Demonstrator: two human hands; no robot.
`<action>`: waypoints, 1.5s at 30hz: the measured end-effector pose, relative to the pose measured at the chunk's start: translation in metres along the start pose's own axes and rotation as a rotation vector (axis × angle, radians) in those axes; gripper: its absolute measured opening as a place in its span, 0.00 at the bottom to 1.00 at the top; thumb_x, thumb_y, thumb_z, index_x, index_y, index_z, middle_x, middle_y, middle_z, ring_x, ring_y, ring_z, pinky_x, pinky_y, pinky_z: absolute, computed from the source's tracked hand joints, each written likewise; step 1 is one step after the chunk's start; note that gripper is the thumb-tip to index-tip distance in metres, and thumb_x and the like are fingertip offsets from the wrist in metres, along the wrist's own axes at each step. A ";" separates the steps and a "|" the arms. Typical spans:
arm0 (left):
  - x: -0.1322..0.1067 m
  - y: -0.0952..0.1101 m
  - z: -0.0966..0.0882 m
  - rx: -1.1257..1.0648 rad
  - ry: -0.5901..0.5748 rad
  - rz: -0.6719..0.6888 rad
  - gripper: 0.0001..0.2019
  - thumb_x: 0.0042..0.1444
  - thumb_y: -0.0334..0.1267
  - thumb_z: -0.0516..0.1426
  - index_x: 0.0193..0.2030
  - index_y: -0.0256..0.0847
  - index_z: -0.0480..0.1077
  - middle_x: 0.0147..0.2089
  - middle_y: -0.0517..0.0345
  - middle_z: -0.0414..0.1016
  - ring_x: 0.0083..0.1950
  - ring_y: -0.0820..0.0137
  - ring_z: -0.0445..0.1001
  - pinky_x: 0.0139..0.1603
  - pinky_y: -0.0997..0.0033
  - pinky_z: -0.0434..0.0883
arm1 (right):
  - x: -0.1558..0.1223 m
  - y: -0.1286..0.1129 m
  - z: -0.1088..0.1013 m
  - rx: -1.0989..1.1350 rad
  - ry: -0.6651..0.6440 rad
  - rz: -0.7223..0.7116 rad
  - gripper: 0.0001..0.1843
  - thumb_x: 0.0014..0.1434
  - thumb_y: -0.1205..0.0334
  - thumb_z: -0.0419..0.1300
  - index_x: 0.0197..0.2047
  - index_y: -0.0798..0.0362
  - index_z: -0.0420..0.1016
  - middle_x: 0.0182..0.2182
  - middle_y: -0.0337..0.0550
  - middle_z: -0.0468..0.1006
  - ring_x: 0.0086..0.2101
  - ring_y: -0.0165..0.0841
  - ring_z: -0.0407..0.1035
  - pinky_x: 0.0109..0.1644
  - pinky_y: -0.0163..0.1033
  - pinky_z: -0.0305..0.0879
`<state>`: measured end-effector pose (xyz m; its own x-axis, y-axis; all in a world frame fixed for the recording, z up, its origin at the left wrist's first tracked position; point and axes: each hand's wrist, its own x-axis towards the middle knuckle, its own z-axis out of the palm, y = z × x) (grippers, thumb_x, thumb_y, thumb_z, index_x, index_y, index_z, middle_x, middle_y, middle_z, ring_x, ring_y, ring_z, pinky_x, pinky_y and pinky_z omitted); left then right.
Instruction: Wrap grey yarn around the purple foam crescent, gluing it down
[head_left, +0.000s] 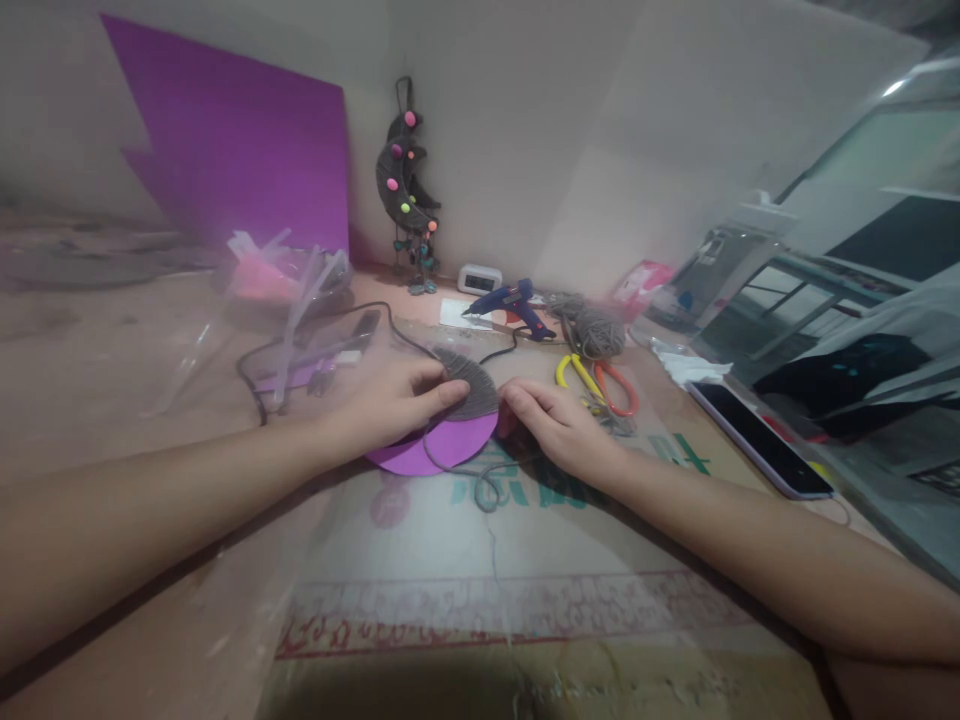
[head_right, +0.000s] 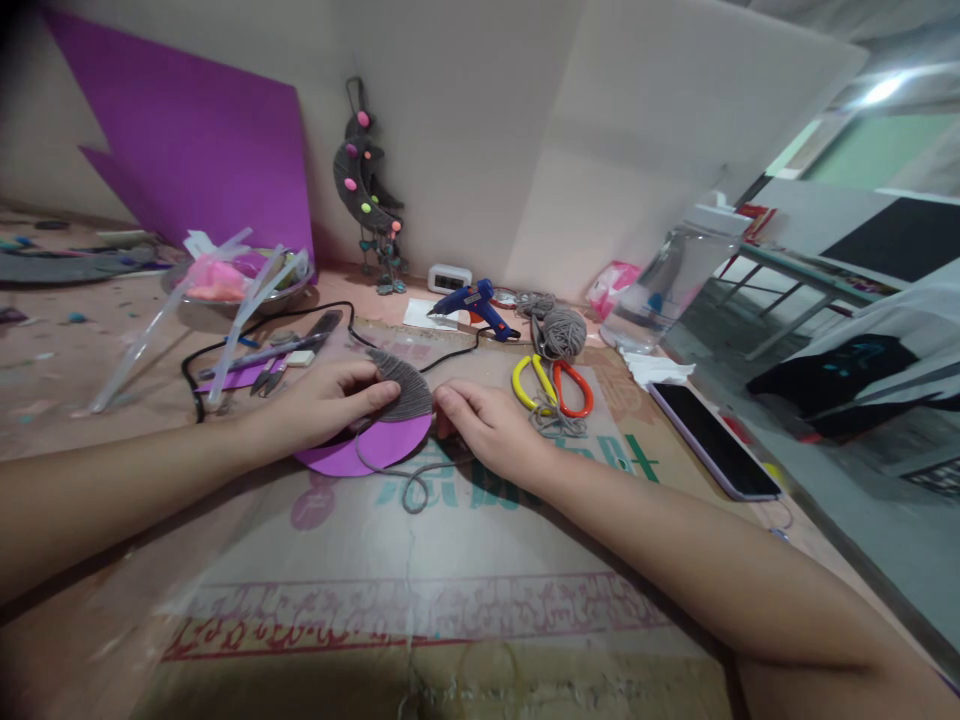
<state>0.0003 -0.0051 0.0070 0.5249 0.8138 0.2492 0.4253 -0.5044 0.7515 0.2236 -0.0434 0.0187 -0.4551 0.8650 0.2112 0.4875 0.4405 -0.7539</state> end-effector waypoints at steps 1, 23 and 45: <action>0.000 0.000 0.000 -0.006 -0.004 0.001 0.20 0.60 0.52 0.51 0.28 0.37 0.67 0.23 0.62 0.66 0.26 0.74 0.64 0.25 0.74 0.59 | 0.000 0.000 0.000 0.000 -0.002 0.000 0.22 0.69 0.53 0.45 0.29 0.55 0.69 0.25 0.38 0.71 0.28 0.27 0.65 0.34 0.33 0.61; 0.000 -0.001 -0.001 -0.043 -0.034 0.033 0.19 0.62 0.51 0.49 0.32 0.37 0.70 0.28 0.59 0.68 0.30 0.72 0.66 0.29 0.74 0.62 | 0.001 -0.003 0.000 -0.022 -0.014 -0.001 0.21 0.69 0.53 0.45 0.30 0.55 0.69 0.25 0.39 0.72 0.28 0.28 0.66 0.34 0.33 0.61; -0.001 0.003 -0.001 -0.034 -0.009 0.012 0.20 0.62 0.52 0.49 0.28 0.38 0.65 0.24 0.63 0.63 0.26 0.74 0.62 0.25 0.75 0.59 | 0.002 -0.003 0.002 -0.023 -0.044 0.064 0.09 0.60 0.57 0.57 0.33 0.54 0.71 0.28 0.39 0.75 0.29 0.29 0.67 0.35 0.34 0.63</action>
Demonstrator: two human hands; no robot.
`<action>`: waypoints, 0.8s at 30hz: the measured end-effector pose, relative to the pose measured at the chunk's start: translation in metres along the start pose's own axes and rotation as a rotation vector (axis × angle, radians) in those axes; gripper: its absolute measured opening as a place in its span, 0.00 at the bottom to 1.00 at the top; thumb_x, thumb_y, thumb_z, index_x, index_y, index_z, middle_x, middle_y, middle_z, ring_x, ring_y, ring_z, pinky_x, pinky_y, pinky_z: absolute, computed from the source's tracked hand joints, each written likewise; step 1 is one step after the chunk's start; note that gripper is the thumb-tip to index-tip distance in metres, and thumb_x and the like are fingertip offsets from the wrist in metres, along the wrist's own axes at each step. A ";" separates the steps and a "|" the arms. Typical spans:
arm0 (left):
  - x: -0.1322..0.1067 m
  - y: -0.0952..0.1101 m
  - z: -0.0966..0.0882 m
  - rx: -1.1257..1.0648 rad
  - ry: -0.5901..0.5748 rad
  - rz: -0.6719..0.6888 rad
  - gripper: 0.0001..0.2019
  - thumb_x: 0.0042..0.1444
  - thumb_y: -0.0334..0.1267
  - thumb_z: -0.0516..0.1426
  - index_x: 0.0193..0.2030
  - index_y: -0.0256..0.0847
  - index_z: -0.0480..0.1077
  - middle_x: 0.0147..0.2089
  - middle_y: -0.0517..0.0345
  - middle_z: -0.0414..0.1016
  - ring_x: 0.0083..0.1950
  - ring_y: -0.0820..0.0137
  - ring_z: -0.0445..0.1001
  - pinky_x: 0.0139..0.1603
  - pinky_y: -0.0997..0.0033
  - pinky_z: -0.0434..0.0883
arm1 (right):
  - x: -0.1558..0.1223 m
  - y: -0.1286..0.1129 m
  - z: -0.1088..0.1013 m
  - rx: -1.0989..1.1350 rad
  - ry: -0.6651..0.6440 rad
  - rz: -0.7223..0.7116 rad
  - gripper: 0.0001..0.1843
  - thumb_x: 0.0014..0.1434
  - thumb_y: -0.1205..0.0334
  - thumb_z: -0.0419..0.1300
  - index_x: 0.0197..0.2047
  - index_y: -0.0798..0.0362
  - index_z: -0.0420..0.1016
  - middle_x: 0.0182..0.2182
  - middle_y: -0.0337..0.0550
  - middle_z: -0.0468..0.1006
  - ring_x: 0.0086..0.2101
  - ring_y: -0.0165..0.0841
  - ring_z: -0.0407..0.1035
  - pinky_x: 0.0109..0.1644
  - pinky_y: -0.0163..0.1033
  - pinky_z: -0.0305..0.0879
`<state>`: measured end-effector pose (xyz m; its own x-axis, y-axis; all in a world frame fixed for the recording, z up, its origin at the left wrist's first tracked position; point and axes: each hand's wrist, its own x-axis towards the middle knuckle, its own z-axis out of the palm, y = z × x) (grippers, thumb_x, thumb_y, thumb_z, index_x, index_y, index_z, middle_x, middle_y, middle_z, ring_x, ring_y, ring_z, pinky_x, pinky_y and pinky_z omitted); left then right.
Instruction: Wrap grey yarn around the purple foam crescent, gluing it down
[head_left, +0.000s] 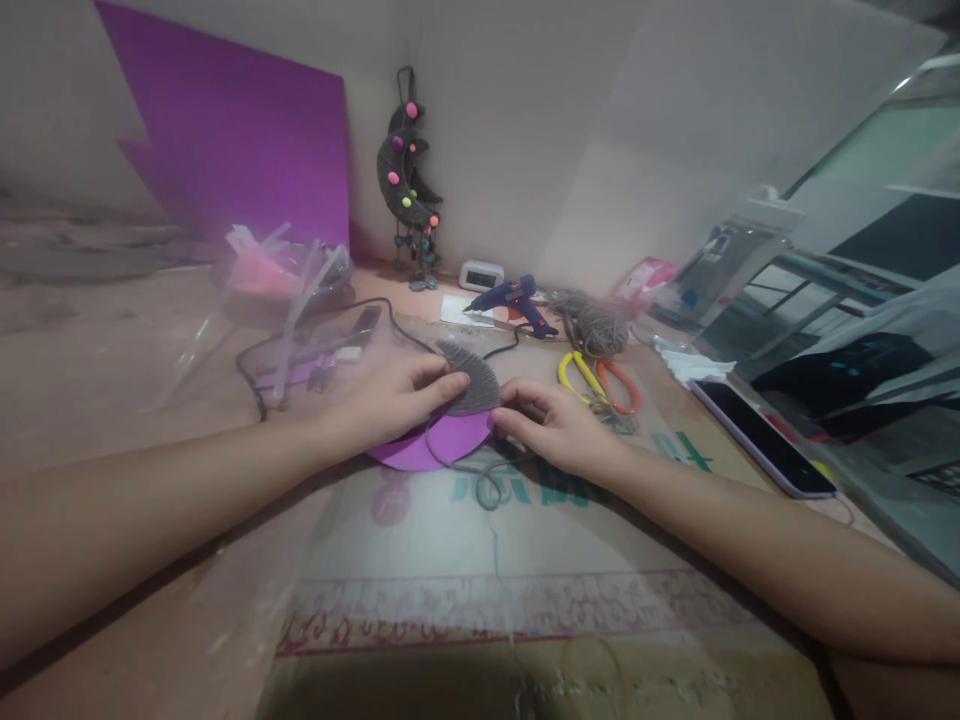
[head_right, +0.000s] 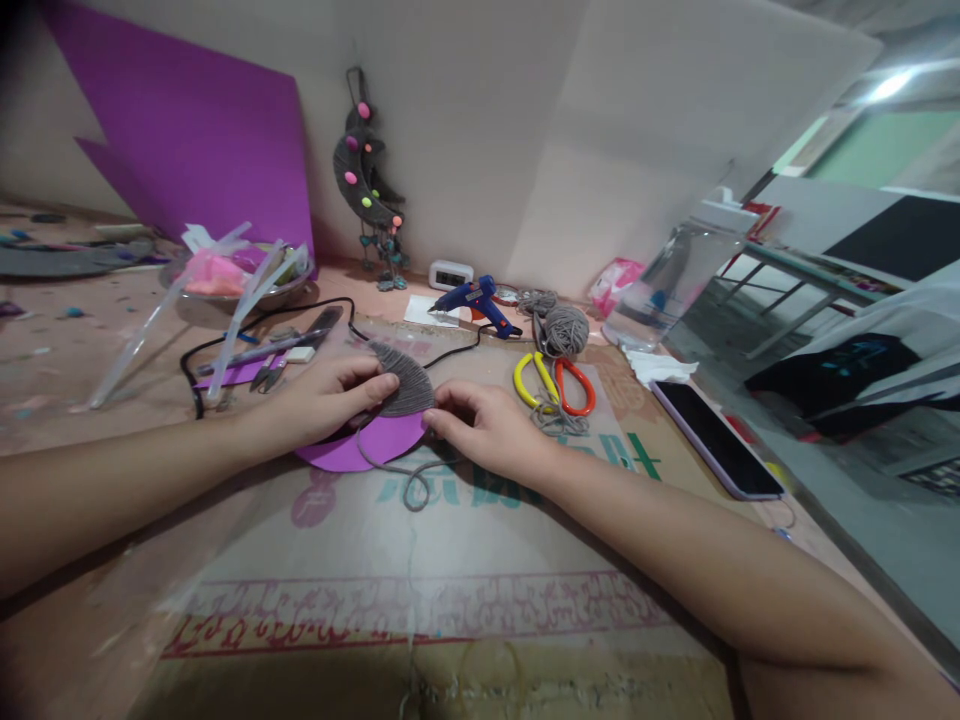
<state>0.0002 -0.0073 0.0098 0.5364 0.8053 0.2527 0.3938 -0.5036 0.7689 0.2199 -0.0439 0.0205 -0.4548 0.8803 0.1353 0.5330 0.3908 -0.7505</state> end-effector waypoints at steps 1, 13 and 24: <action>0.000 0.000 0.000 0.006 -0.005 0.005 0.20 0.62 0.52 0.49 0.28 0.38 0.65 0.24 0.63 0.63 0.26 0.74 0.62 0.25 0.75 0.59 | 0.000 0.000 0.000 -0.004 -0.001 0.004 0.10 0.60 0.57 0.56 0.32 0.54 0.71 0.27 0.39 0.75 0.29 0.29 0.67 0.35 0.34 0.63; 0.000 -0.002 0.000 0.032 0.018 -0.017 0.21 0.61 0.54 0.49 0.25 0.39 0.61 0.22 0.63 0.61 0.25 0.74 0.61 0.24 0.75 0.58 | 0.001 -0.002 0.000 -0.014 -0.003 0.023 0.12 0.61 0.56 0.56 0.30 0.54 0.70 0.26 0.38 0.75 0.28 0.28 0.67 0.33 0.34 0.63; 0.003 -0.004 -0.003 -0.211 0.065 -0.122 0.19 0.60 0.52 0.52 0.28 0.38 0.66 0.25 0.60 0.67 0.27 0.73 0.66 0.28 0.72 0.63 | 0.000 -0.002 -0.001 -0.006 -0.008 0.038 0.12 0.61 0.55 0.56 0.31 0.54 0.71 0.26 0.39 0.76 0.28 0.29 0.68 0.35 0.34 0.63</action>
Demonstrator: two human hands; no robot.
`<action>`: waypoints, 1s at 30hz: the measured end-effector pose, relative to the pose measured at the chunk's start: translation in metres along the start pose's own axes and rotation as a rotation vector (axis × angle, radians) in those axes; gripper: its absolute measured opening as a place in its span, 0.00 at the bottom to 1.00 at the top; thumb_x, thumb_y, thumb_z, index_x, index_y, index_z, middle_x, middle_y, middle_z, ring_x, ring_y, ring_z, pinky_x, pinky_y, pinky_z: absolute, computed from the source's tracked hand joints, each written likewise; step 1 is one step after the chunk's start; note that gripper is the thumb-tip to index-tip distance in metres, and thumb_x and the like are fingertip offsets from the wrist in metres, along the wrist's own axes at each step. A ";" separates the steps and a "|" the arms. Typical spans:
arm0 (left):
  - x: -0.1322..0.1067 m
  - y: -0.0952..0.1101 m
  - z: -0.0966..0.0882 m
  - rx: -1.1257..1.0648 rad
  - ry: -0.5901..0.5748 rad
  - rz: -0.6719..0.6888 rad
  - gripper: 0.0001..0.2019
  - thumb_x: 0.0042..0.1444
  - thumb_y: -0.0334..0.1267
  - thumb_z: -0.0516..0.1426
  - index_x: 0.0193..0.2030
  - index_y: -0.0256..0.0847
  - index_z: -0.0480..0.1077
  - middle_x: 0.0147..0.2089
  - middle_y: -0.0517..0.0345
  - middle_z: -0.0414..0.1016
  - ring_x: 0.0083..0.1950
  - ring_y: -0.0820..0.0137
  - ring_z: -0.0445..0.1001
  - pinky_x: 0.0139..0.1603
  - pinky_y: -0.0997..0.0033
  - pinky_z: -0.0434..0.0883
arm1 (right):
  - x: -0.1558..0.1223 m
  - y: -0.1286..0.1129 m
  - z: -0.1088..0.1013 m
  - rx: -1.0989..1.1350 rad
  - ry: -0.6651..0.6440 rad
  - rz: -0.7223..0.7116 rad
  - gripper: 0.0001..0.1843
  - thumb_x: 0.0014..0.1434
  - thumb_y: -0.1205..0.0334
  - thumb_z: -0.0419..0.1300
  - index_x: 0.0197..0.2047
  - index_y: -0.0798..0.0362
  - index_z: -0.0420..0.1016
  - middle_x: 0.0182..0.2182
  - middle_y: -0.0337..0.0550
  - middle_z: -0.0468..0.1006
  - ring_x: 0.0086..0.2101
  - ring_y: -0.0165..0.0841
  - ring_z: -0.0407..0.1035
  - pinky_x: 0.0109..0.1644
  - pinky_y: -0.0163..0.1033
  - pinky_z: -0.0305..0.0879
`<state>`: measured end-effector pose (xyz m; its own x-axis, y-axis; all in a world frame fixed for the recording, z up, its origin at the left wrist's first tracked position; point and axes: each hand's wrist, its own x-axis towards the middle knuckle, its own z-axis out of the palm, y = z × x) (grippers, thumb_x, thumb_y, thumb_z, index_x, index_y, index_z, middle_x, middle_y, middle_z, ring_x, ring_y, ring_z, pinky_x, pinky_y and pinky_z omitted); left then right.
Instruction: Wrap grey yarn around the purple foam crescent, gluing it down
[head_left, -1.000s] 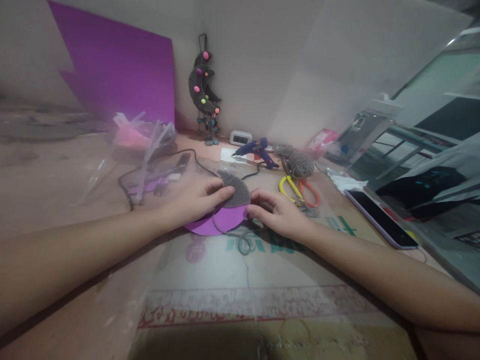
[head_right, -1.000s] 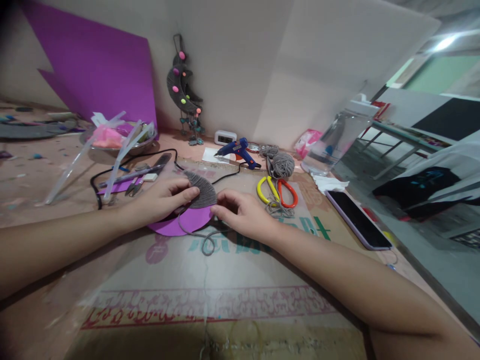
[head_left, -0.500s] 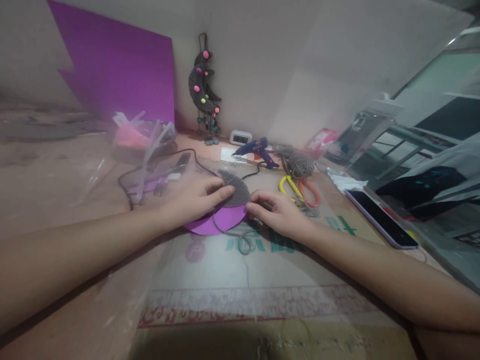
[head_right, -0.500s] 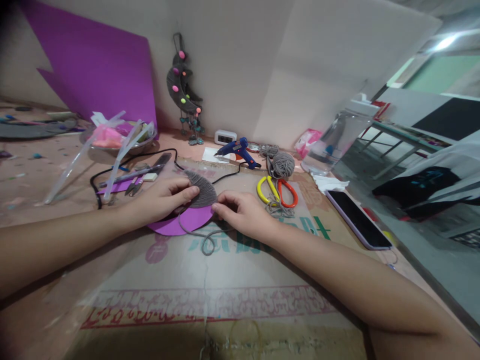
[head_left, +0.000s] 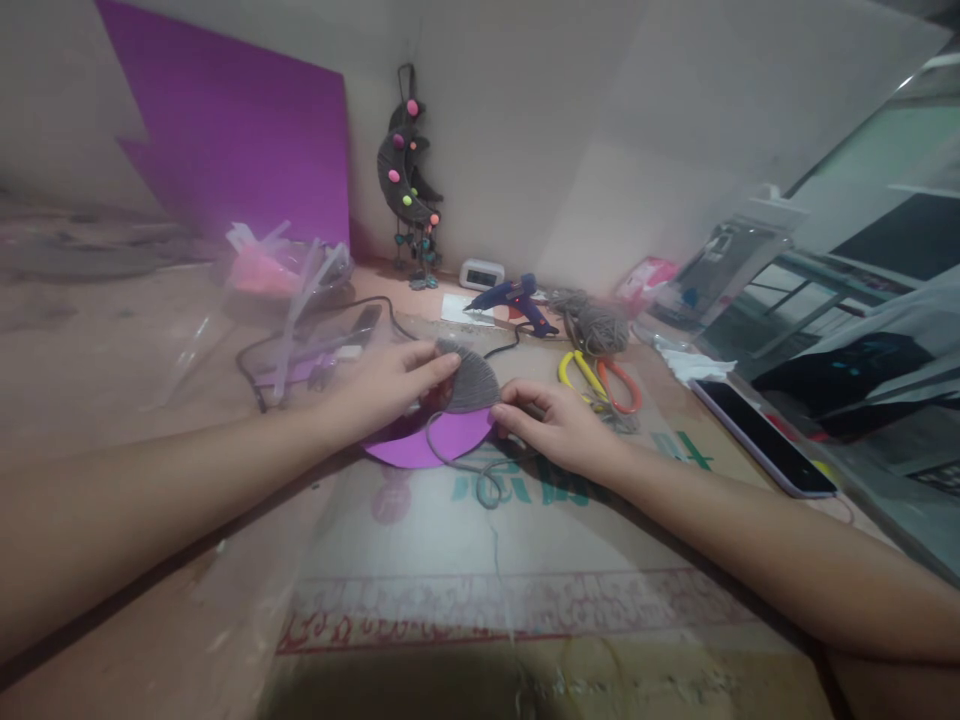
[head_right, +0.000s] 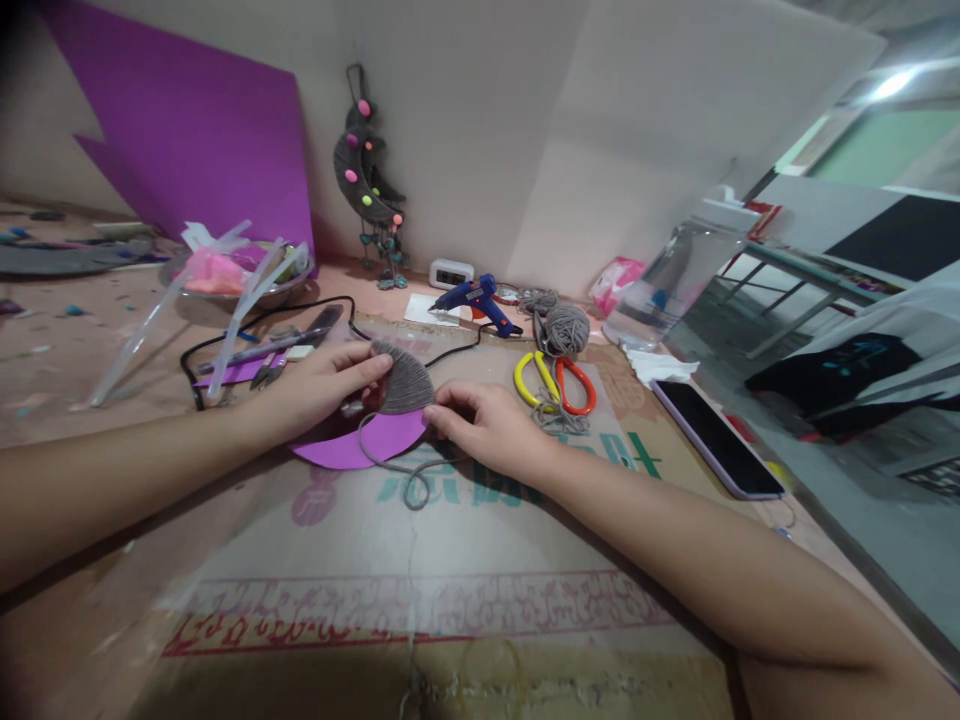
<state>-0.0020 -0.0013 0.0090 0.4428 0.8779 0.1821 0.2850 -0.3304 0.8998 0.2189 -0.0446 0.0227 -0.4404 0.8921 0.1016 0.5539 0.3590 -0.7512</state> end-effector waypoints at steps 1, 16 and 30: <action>0.000 0.000 0.000 -0.010 0.005 0.000 0.19 0.60 0.52 0.52 0.28 0.38 0.66 0.25 0.60 0.67 0.28 0.73 0.66 0.29 0.72 0.64 | 0.000 0.000 0.000 0.004 -0.001 0.003 0.12 0.61 0.55 0.56 0.31 0.54 0.71 0.26 0.39 0.76 0.28 0.29 0.68 0.35 0.34 0.63; 0.000 -0.003 0.000 -0.030 -0.002 -0.016 0.18 0.61 0.51 0.52 0.28 0.38 0.65 0.26 0.62 0.66 0.28 0.75 0.65 0.30 0.73 0.62 | 0.008 0.016 -0.006 0.127 0.132 0.021 0.21 0.66 0.47 0.47 0.33 0.53 0.69 0.24 0.38 0.73 0.24 0.28 0.66 0.26 0.33 0.60; 0.001 -0.001 0.001 -0.011 0.044 -0.044 0.19 0.60 0.51 0.52 0.26 0.38 0.65 0.25 0.61 0.67 0.27 0.75 0.65 0.30 0.74 0.62 | 0.011 -0.002 -0.033 -0.332 0.184 -0.081 0.07 0.61 0.60 0.54 0.37 0.51 0.71 0.34 0.42 0.78 0.34 0.34 0.71 0.38 0.37 0.65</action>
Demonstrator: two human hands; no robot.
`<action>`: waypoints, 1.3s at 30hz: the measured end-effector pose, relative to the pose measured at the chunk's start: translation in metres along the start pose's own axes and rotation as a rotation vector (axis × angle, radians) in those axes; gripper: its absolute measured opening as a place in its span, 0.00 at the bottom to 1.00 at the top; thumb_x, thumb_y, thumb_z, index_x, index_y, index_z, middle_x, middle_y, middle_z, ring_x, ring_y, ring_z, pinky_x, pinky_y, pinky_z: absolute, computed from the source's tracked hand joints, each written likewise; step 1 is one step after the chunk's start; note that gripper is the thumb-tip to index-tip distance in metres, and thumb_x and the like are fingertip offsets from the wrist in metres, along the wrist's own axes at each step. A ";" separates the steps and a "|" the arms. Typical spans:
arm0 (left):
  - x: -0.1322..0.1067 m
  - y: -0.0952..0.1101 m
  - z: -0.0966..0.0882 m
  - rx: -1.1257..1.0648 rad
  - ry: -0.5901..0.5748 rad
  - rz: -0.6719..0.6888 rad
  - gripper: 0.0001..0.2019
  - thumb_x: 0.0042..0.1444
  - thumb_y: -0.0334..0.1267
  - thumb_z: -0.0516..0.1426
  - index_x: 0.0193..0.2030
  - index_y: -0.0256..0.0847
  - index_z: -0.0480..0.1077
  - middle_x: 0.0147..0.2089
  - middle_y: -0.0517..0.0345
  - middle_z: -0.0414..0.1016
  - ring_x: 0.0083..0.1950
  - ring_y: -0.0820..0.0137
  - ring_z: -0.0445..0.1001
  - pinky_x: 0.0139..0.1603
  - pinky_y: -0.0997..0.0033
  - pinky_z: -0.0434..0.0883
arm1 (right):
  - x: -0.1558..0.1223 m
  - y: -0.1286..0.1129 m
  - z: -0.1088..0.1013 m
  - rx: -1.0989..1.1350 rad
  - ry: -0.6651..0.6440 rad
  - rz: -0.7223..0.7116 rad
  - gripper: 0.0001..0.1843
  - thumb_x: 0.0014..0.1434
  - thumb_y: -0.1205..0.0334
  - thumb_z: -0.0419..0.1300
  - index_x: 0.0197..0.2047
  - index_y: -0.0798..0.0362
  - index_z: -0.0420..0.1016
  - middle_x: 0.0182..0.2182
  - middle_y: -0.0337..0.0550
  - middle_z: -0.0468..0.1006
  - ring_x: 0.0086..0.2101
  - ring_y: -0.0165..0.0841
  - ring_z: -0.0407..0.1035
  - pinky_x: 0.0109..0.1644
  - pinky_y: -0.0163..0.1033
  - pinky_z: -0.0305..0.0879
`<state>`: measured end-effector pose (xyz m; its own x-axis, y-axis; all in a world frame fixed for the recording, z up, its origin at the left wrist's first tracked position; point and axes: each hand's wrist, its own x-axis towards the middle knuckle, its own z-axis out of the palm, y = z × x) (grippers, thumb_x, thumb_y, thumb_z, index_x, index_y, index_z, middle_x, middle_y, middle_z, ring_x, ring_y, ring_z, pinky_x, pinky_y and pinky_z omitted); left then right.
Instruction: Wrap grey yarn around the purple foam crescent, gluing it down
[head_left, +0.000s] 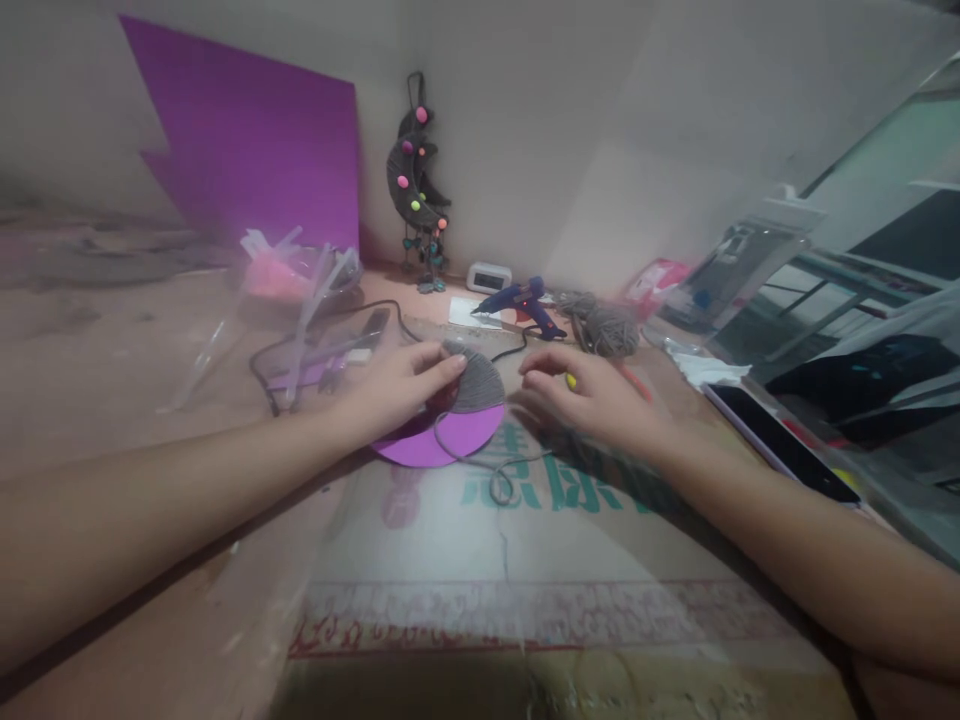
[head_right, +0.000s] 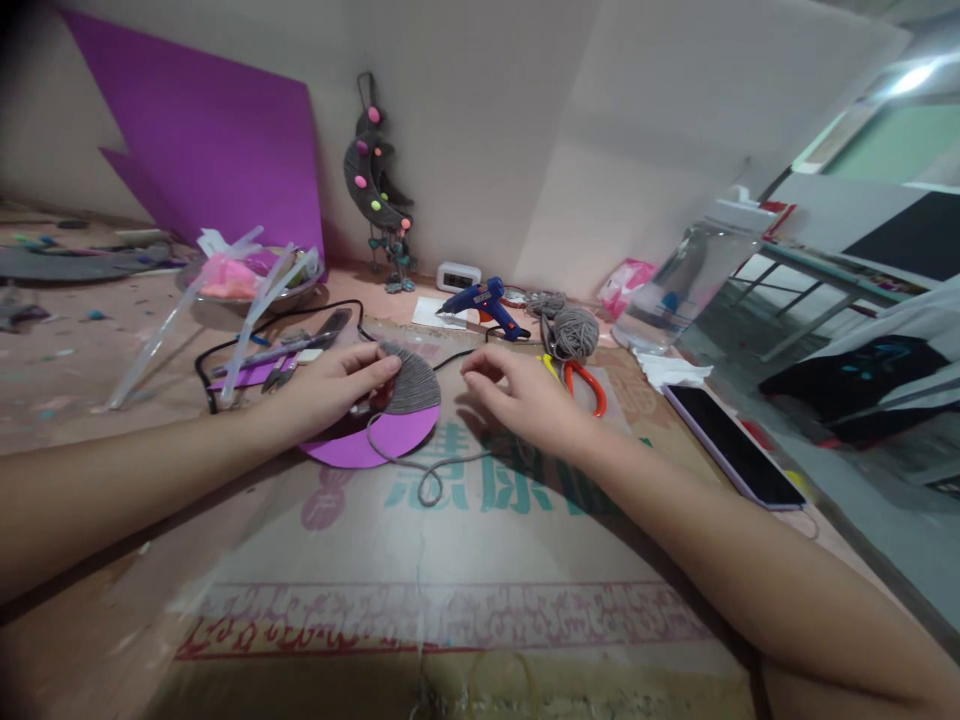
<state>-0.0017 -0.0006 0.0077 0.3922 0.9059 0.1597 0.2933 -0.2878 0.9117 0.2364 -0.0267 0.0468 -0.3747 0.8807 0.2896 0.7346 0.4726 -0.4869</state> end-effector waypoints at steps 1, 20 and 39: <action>0.000 0.001 0.000 -0.016 0.000 -0.014 0.19 0.60 0.51 0.52 0.26 0.38 0.65 0.24 0.61 0.67 0.26 0.75 0.65 0.28 0.74 0.62 | 0.003 0.002 -0.007 -0.054 0.038 0.009 0.06 0.60 0.60 0.54 0.36 0.52 0.71 0.34 0.42 0.77 0.34 0.34 0.71 0.38 0.38 0.65; 0.002 -0.008 0.003 -0.185 -0.014 -0.053 0.17 0.60 0.51 0.53 0.29 0.39 0.63 0.24 0.62 0.66 0.22 0.78 0.62 0.22 0.78 0.59 | 0.085 0.082 -0.008 -0.037 0.098 0.220 0.28 0.54 0.59 0.61 0.59 0.56 0.68 0.53 0.54 0.75 0.50 0.44 0.71 0.56 0.49 0.65; 0.001 0.002 0.003 -0.214 0.048 -0.058 0.13 0.61 0.44 0.53 0.28 0.40 0.60 0.24 0.63 0.65 0.23 0.78 0.64 0.23 0.77 0.61 | 0.058 0.031 -0.010 0.141 0.398 0.163 0.11 0.56 0.54 0.61 0.39 0.53 0.75 0.31 0.49 0.81 0.33 0.42 0.76 0.41 0.47 0.73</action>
<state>0.0023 -0.0015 0.0082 0.3369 0.9341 0.1180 0.1201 -0.1670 0.9786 0.2432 0.0390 0.0566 0.0064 0.8770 0.4805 0.6718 0.3522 -0.6517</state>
